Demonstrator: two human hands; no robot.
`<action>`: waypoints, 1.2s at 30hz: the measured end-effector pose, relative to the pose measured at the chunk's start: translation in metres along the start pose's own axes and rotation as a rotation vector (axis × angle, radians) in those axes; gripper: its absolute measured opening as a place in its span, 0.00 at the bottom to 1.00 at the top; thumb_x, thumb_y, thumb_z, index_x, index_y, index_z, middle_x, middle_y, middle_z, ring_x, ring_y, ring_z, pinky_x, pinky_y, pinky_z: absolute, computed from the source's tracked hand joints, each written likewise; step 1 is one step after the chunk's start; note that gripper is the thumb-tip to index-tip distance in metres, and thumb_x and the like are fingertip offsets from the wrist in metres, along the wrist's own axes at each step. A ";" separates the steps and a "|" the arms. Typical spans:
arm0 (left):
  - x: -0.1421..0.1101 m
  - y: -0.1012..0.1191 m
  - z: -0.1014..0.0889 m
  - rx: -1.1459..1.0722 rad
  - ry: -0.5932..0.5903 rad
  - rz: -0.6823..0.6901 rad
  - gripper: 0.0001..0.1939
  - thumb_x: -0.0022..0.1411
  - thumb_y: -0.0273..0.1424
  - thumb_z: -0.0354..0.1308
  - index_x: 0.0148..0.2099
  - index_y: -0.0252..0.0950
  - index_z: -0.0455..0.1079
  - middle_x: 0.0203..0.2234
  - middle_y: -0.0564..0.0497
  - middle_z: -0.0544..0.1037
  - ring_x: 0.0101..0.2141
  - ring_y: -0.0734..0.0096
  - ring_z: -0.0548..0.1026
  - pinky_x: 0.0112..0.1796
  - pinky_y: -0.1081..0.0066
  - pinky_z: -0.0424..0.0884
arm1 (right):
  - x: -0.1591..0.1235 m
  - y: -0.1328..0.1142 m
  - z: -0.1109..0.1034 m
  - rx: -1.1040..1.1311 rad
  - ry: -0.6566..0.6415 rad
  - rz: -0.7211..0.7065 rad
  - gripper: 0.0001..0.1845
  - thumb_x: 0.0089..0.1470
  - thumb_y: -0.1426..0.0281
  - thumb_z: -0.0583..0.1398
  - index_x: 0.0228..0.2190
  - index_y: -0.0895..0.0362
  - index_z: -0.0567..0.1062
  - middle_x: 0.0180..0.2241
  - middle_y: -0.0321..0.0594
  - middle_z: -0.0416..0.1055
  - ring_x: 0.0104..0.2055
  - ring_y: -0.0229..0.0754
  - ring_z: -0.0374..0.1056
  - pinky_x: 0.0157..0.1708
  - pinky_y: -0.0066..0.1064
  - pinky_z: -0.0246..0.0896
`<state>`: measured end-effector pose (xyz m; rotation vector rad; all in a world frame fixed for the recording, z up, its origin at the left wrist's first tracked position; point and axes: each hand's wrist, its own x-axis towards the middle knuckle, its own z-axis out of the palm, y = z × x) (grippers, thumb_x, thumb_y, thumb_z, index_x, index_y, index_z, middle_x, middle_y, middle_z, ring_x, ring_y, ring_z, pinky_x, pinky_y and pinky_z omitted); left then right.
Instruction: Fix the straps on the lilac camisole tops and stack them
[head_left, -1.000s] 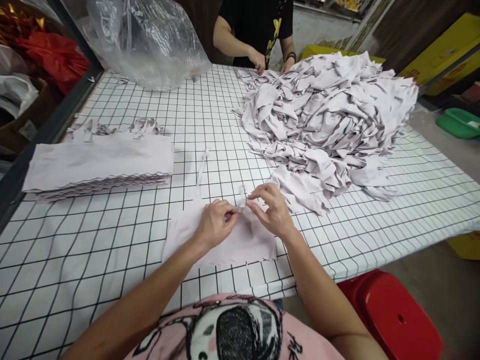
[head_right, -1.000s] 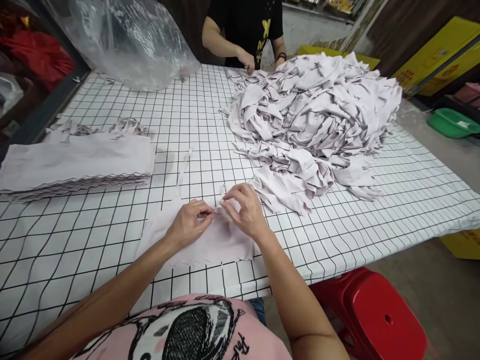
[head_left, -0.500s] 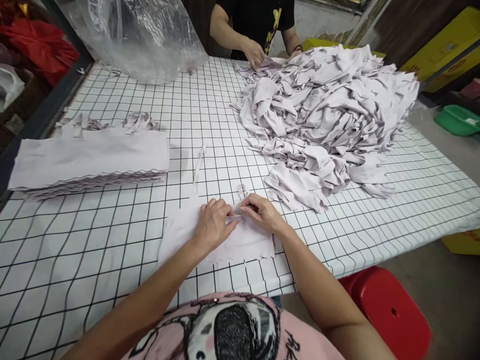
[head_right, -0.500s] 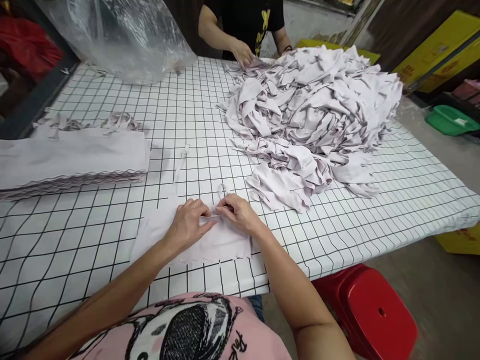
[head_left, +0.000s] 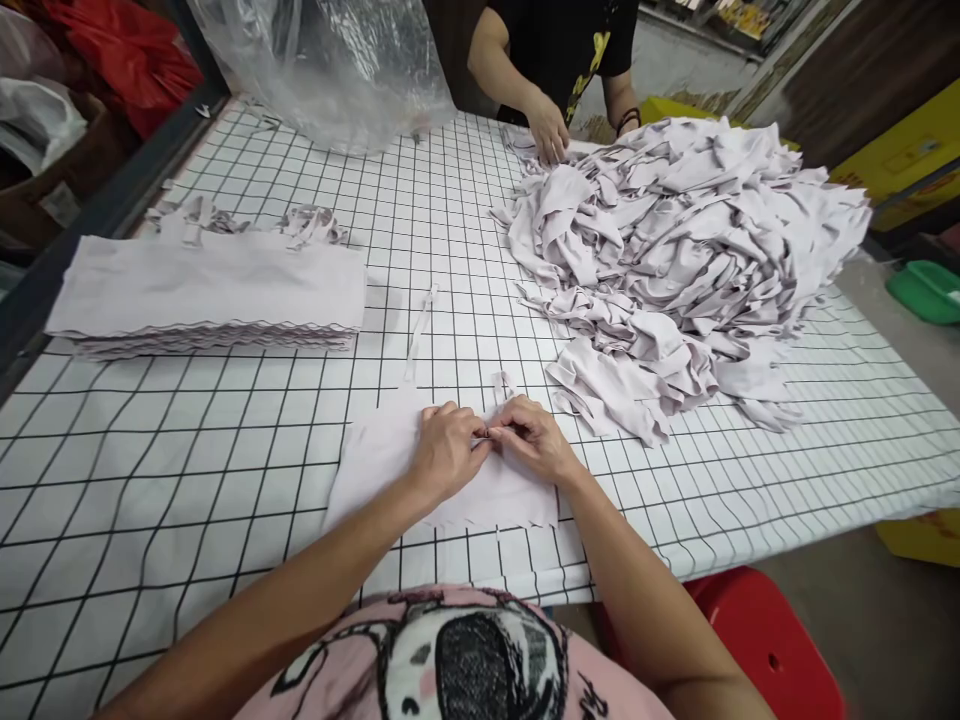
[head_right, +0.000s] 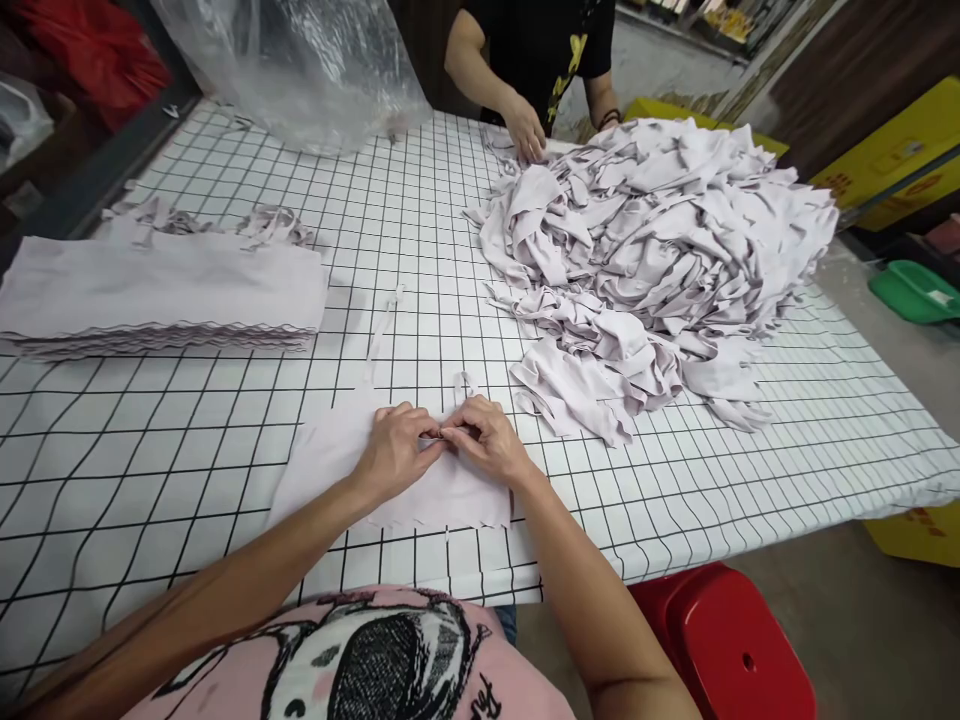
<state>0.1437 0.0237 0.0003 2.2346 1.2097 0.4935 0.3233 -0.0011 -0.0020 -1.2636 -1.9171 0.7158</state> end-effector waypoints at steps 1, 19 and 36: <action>0.001 0.000 0.000 -0.006 0.005 -0.004 0.07 0.59 0.31 0.57 0.29 0.37 0.72 0.27 0.52 0.77 0.35 0.64 0.70 0.40 0.60 0.58 | 0.000 0.000 0.000 -0.002 -0.009 0.004 0.06 0.60 0.67 0.59 0.32 0.54 0.76 0.30 0.38 0.72 0.34 0.40 0.65 0.40 0.38 0.59; 0.002 0.000 0.001 -0.039 0.028 -0.012 0.06 0.56 0.30 0.58 0.27 0.37 0.71 0.25 0.52 0.78 0.34 0.64 0.70 0.40 0.60 0.58 | -0.001 -0.004 -0.006 -0.207 -0.063 -0.054 0.07 0.61 0.68 0.58 0.33 0.55 0.75 0.30 0.39 0.69 0.37 0.42 0.63 0.43 0.39 0.55; 0.005 0.000 -0.006 -0.074 -0.079 -0.025 0.07 0.61 0.34 0.57 0.33 0.39 0.75 0.30 0.53 0.79 0.37 0.61 0.71 0.43 0.57 0.58 | 0.041 -0.012 -0.044 -0.656 -0.544 -0.321 0.07 0.60 0.70 0.58 0.31 0.52 0.76 0.27 0.37 0.70 0.36 0.44 0.59 0.46 0.43 0.46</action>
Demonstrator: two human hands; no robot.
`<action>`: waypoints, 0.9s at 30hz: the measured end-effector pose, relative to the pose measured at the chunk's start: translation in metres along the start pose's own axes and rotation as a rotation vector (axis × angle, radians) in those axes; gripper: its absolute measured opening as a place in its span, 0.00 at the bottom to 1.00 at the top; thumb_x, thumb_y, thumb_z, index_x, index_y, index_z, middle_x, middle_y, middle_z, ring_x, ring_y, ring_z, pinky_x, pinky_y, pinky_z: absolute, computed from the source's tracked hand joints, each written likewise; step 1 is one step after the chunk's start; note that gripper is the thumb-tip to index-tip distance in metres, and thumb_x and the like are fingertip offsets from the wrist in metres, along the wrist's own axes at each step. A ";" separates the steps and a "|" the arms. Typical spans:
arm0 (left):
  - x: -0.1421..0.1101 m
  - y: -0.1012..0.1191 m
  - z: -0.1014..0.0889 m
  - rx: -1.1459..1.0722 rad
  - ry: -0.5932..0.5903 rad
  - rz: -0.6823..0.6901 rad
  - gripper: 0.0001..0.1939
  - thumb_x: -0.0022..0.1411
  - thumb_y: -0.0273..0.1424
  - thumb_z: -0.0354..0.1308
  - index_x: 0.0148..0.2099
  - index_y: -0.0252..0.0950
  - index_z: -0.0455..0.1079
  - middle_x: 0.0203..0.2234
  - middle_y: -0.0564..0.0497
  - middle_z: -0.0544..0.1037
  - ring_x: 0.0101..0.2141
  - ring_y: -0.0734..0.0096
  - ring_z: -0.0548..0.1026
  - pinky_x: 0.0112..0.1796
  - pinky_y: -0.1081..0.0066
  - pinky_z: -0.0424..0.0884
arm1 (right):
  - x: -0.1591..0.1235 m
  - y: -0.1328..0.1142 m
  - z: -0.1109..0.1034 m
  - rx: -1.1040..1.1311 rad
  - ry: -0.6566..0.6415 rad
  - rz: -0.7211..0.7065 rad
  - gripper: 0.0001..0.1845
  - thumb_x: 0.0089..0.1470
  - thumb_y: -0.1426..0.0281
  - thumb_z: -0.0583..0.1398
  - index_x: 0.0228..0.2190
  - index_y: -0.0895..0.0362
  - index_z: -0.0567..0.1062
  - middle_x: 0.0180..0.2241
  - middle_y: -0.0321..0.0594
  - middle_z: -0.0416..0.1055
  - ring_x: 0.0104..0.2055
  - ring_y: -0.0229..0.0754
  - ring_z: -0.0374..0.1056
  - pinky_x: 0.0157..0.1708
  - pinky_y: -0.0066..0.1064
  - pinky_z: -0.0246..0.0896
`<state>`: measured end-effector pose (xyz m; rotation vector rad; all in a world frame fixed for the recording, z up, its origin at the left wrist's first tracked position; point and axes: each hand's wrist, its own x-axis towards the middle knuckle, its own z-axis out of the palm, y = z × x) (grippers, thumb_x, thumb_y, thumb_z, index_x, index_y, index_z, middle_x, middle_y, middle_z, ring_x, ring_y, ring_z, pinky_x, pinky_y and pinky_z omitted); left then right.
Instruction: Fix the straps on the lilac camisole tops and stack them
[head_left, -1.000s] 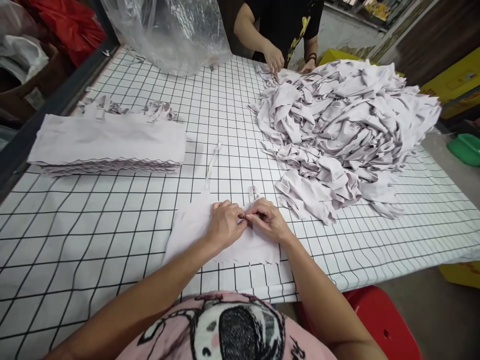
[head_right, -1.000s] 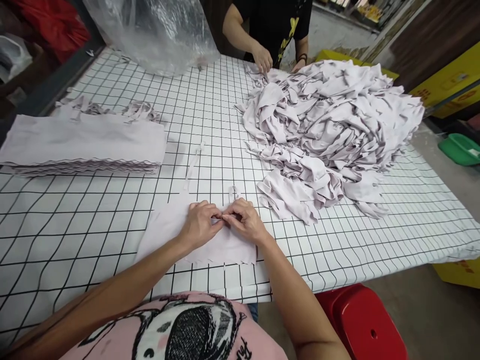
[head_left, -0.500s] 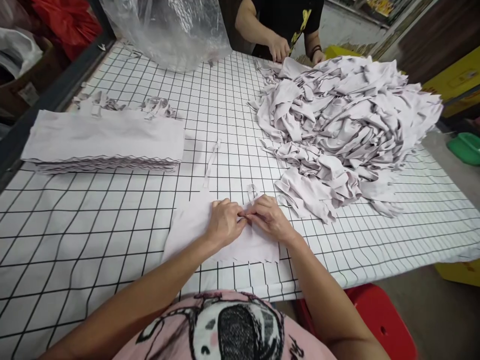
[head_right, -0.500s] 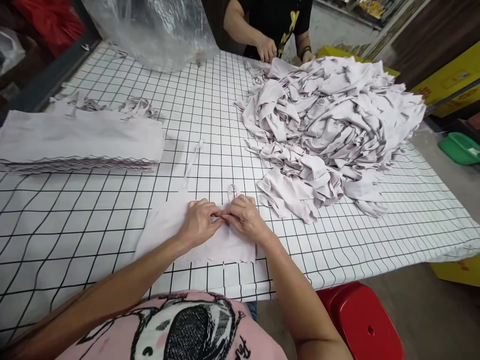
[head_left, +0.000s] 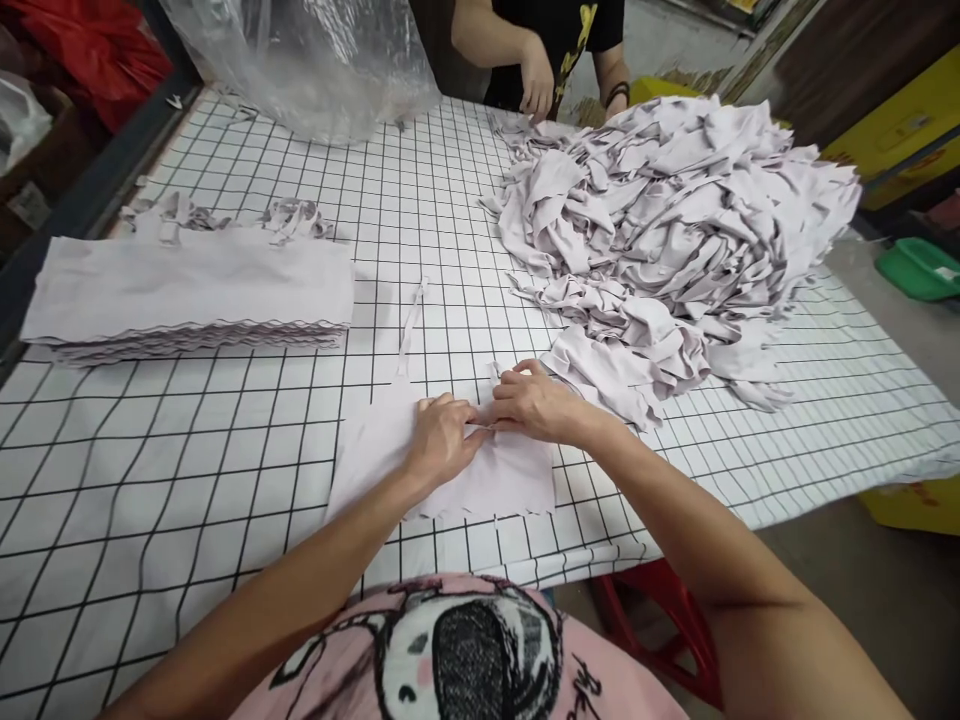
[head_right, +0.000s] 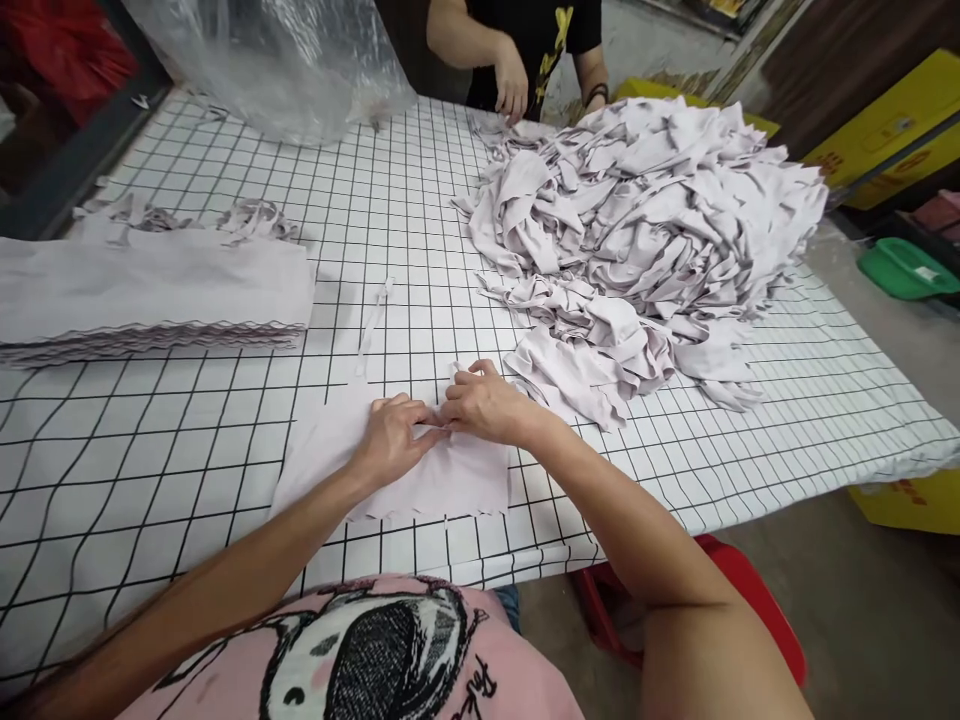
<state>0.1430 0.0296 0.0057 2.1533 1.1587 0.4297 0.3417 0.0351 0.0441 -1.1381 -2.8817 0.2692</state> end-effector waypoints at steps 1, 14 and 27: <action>-0.001 0.000 0.000 0.001 0.001 0.003 0.08 0.61 0.35 0.58 0.33 0.39 0.75 0.30 0.52 0.79 0.37 0.61 0.71 0.44 0.57 0.58 | -0.002 0.004 -0.003 0.007 -0.006 0.018 0.04 0.58 0.70 0.60 0.33 0.51 0.76 0.28 0.37 0.71 0.36 0.44 0.60 0.46 0.43 0.46; -0.013 0.000 0.015 0.285 0.198 0.162 0.26 0.63 0.36 0.56 0.61 0.38 0.56 0.52 0.42 0.68 0.49 0.52 0.65 0.48 0.55 0.62 | 0.013 0.064 0.002 0.412 0.707 0.510 0.09 0.55 0.63 0.62 0.31 0.57 0.76 0.30 0.38 0.70 0.35 0.40 0.65 0.39 0.32 0.57; -0.012 -0.003 0.026 0.431 0.056 0.229 0.28 0.68 0.45 0.46 0.66 0.42 0.55 0.66 0.45 0.56 0.66 0.45 0.48 0.60 0.45 0.50 | 0.014 0.099 -0.003 0.557 0.012 0.766 0.17 0.36 0.60 0.71 0.25 0.56 0.74 0.22 0.35 0.72 0.25 0.37 0.65 0.25 0.28 0.54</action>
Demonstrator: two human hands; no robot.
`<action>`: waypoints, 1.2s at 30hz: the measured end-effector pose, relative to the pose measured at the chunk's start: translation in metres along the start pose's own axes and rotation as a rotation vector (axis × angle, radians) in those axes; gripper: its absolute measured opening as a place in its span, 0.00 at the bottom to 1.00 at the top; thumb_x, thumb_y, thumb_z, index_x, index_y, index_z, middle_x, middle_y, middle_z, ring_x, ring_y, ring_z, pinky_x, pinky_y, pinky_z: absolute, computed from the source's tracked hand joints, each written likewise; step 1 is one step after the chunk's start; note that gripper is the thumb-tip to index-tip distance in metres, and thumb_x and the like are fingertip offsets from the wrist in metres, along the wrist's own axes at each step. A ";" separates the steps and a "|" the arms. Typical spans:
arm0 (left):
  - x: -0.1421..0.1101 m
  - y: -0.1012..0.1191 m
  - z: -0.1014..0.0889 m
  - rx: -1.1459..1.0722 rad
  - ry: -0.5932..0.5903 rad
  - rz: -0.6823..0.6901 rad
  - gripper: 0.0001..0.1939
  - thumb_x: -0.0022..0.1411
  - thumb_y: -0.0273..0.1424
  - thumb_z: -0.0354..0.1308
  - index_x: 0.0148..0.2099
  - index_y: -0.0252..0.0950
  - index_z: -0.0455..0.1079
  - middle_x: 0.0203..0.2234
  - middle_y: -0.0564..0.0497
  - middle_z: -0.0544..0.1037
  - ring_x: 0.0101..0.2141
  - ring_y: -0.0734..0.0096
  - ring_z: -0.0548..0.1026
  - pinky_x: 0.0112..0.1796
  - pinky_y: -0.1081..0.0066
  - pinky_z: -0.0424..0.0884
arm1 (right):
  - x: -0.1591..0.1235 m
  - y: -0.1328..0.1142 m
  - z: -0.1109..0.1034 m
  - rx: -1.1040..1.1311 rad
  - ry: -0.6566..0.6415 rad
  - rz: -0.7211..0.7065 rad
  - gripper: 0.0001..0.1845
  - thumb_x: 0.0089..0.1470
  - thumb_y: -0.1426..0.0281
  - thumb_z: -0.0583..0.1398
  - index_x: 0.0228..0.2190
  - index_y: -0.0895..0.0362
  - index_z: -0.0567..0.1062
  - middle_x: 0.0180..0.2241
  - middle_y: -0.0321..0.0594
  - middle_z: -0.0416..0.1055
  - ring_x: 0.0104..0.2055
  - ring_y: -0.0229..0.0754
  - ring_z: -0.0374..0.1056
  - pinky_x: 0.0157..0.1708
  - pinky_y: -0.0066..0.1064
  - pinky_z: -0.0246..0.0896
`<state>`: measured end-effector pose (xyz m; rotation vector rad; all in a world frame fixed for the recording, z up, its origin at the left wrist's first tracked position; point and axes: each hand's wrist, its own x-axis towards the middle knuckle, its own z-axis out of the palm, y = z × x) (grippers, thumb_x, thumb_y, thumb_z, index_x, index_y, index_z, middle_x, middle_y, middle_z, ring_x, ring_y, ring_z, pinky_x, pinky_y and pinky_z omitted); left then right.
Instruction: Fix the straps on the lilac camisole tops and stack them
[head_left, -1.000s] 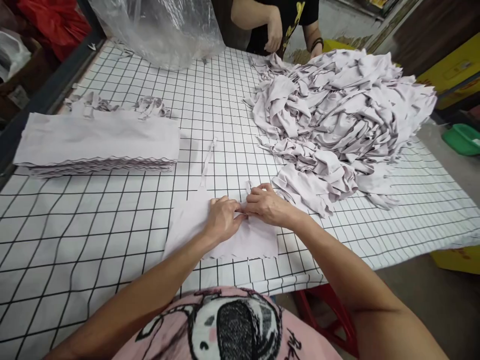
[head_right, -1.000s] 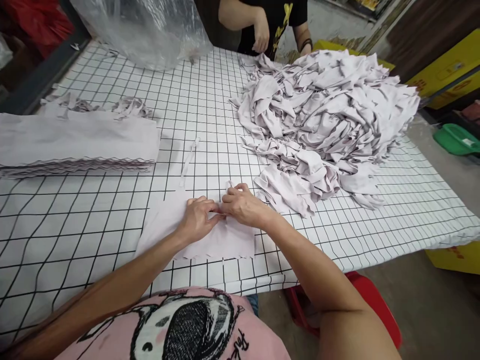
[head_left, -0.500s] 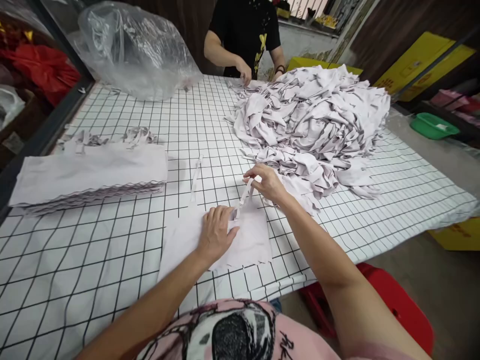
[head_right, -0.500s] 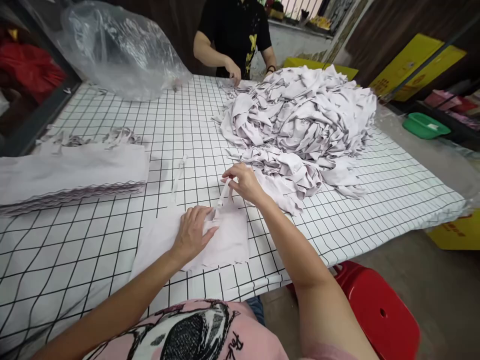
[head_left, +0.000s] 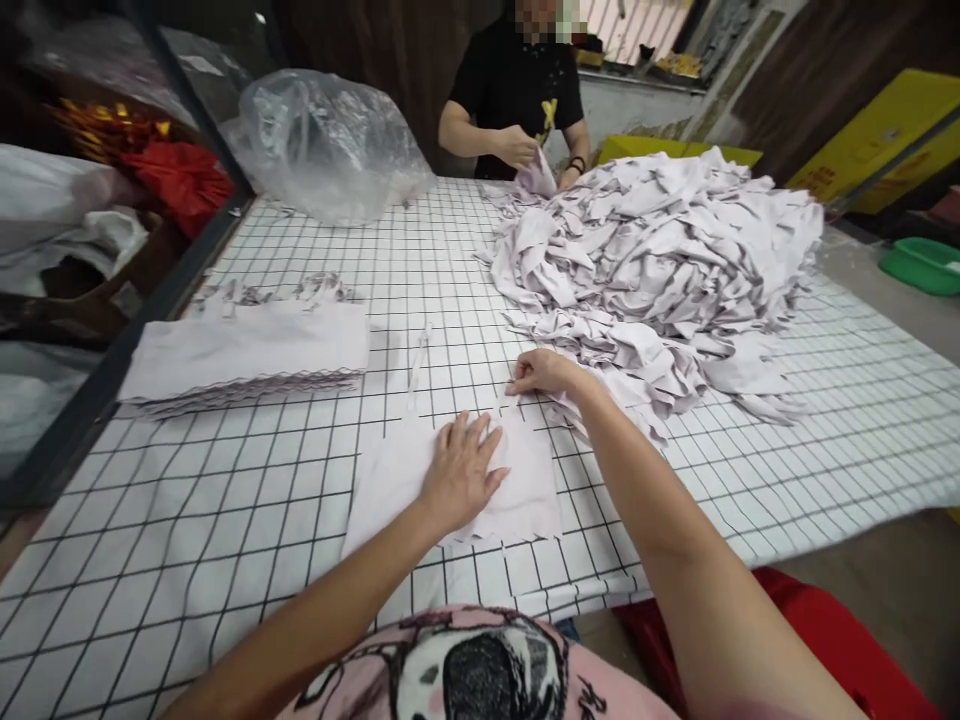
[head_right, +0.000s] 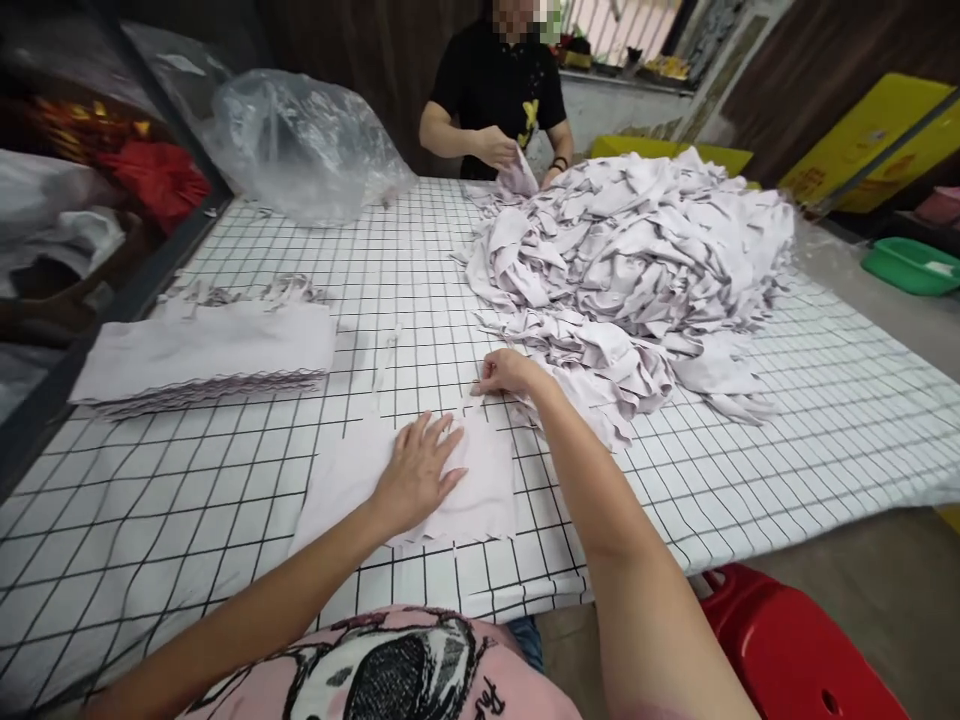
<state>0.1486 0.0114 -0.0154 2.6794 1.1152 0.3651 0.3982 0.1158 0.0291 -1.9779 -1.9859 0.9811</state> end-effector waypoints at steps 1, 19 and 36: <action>0.000 0.001 0.000 -0.007 -0.017 -0.006 0.28 0.68 0.45 0.46 0.66 0.42 0.56 0.66 0.46 0.56 0.66 0.45 0.47 0.61 0.45 0.50 | -0.002 0.003 -0.005 0.041 -0.067 -0.002 0.18 0.35 0.60 0.71 0.27 0.56 0.75 0.24 0.36 0.73 0.26 0.38 0.66 0.25 0.28 0.56; -0.035 -0.091 -0.042 -0.083 0.029 0.106 0.24 0.69 0.38 0.49 0.64 0.39 0.58 0.62 0.43 0.64 0.65 0.58 0.55 0.63 0.51 0.54 | 0.047 -0.176 0.108 0.058 0.147 0.031 0.08 0.52 0.69 0.61 0.24 0.56 0.68 0.30 0.47 0.75 0.35 0.48 0.72 0.31 0.35 0.62; -0.032 -0.097 -0.049 -0.205 -0.032 0.149 0.24 0.70 0.34 0.44 0.66 0.37 0.54 0.63 0.44 0.62 0.64 0.61 0.56 0.63 0.55 0.53 | -0.104 -0.111 0.064 0.460 -0.271 -0.363 0.14 0.60 0.65 0.57 0.47 0.54 0.73 0.43 0.42 0.75 0.35 0.37 0.72 0.34 0.31 0.67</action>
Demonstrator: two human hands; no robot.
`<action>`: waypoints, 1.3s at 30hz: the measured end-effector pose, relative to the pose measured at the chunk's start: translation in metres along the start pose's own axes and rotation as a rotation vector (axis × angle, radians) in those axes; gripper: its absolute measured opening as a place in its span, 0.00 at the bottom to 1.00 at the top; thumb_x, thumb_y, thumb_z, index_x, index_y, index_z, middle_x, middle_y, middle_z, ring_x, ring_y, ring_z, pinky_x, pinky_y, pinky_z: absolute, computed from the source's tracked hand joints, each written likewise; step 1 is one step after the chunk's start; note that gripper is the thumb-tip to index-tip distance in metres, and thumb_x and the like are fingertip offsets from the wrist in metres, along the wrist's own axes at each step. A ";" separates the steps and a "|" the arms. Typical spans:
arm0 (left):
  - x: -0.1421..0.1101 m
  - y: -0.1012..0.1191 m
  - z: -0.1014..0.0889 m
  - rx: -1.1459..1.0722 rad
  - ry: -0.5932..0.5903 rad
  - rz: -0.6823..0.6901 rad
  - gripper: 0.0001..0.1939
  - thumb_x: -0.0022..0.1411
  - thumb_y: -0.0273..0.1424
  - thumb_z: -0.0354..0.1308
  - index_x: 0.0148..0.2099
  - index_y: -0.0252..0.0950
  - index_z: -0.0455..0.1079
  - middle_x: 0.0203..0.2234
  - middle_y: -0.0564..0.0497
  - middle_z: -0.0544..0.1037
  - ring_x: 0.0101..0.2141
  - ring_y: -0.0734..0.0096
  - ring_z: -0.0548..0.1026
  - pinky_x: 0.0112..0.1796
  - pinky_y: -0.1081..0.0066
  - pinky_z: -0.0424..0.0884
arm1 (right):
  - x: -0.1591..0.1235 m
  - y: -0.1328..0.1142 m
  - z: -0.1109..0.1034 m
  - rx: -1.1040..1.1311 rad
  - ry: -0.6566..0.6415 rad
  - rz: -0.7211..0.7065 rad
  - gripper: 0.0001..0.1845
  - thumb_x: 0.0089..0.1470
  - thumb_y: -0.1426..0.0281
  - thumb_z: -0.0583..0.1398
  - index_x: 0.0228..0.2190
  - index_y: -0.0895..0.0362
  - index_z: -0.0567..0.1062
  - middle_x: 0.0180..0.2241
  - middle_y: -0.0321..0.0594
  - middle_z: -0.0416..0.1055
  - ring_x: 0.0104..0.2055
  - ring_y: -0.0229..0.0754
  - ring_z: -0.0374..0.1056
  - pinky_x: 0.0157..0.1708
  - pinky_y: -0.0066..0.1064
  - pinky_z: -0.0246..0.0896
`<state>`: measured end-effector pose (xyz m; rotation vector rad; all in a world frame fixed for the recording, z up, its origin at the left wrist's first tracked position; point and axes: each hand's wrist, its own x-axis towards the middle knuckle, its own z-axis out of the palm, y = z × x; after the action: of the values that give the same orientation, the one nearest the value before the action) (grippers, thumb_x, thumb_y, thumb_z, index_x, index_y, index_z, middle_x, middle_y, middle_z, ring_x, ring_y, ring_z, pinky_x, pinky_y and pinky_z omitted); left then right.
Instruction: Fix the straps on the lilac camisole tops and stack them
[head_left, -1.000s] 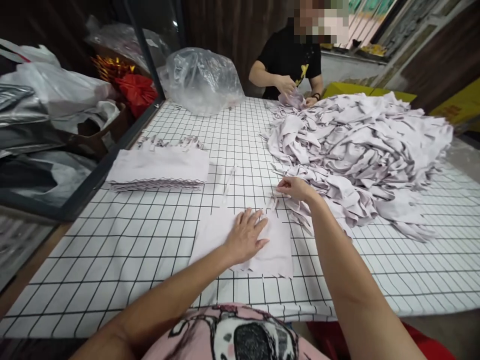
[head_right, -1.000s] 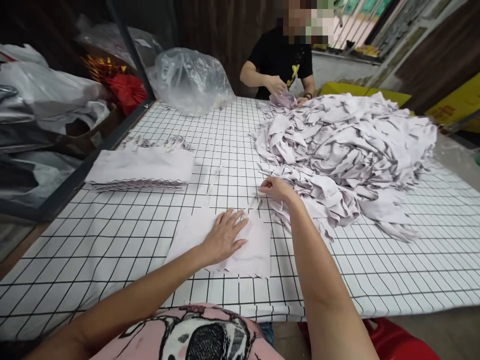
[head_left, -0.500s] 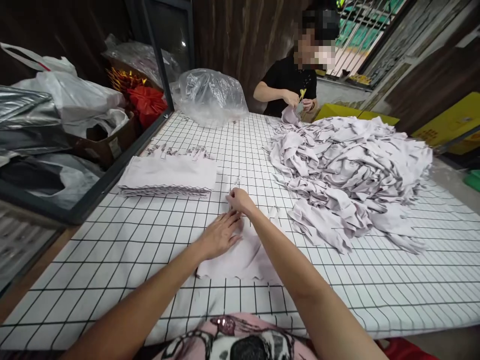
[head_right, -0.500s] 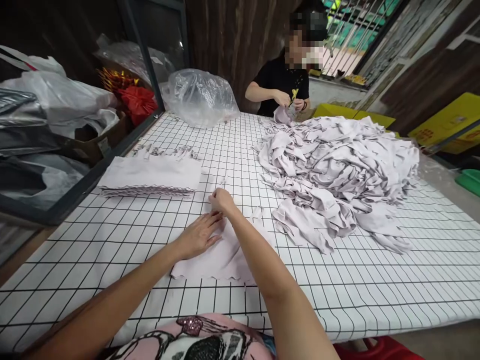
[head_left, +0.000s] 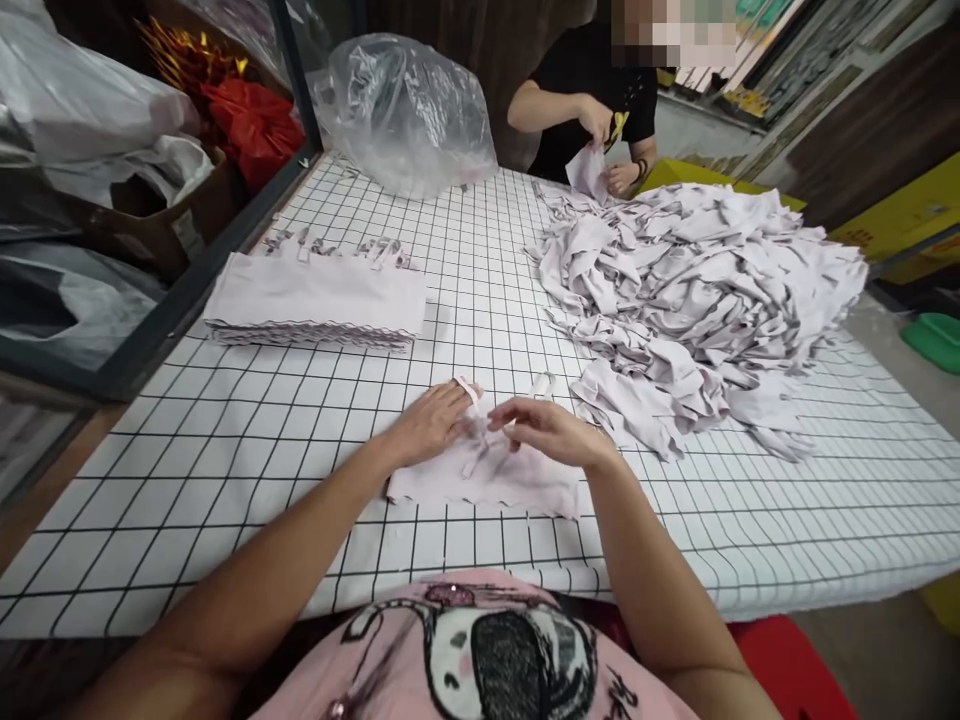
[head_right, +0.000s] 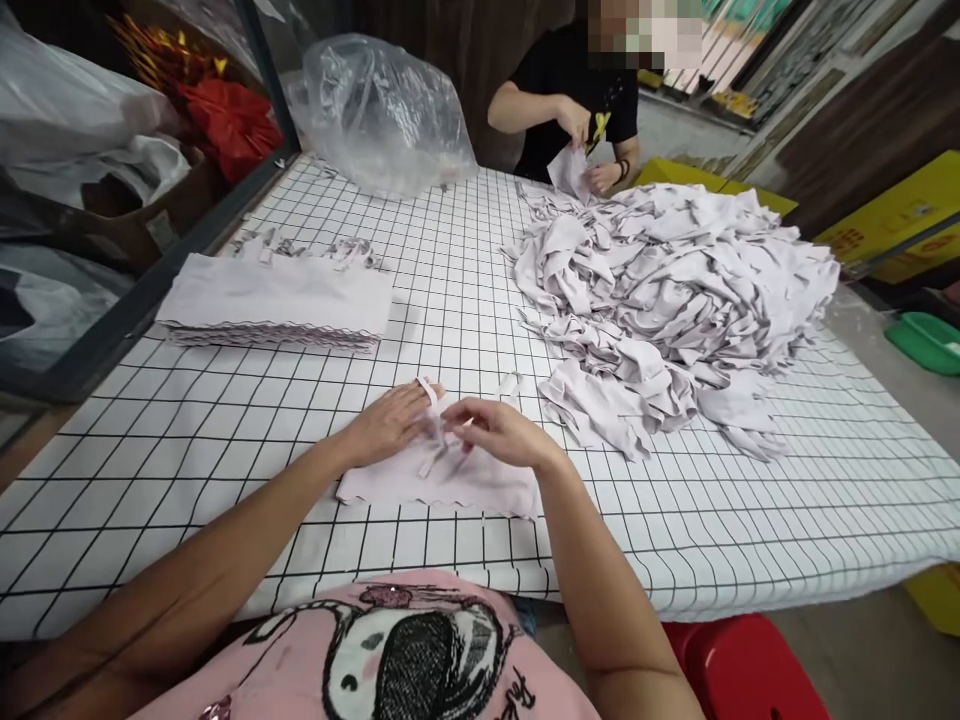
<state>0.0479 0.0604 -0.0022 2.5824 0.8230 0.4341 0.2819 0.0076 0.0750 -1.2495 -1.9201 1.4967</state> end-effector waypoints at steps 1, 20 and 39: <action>0.000 0.001 -0.001 -0.022 0.019 0.012 0.24 0.71 0.32 0.43 0.67 0.38 0.52 0.63 0.45 0.62 0.63 0.62 0.58 0.62 0.56 0.54 | 0.006 0.009 0.003 0.069 0.092 0.073 0.14 0.60 0.63 0.57 0.45 0.55 0.72 0.41 0.42 0.76 0.32 0.36 0.71 0.31 0.30 0.66; 0.003 -0.004 -0.012 -0.864 0.190 -0.211 0.19 0.67 0.41 0.52 0.52 0.38 0.75 0.61 0.45 0.66 0.63 0.58 0.59 0.63 0.57 0.55 | 0.036 0.021 0.010 0.149 -0.246 0.080 0.18 0.53 0.55 0.63 0.28 0.59 0.77 0.29 0.36 0.71 0.27 0.33 0.61 0.27 0.26 0.56; 0.008 0.004 -0.010 -0.893 0.314 -0.355 0.19 0.66 0.43 0.52 0.50 0.38 0.75 0.62 0.45 0.65 0.63 0.58 0.60 0.62 0.60 0.54 | 0.010 0.043 0.014 0.351 -0.287 0.067 0.15 0.55 0.61 0.64 0.38 0.60 0.79 0.32 0.36 0.69 0.28 0.31 0.61 0.28 0.25 0.57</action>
<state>0.0522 0.0653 0.0100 1.5382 0.8938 0.8679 0.2833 0.0086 0.0284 -0.9929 -1.6867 2.0360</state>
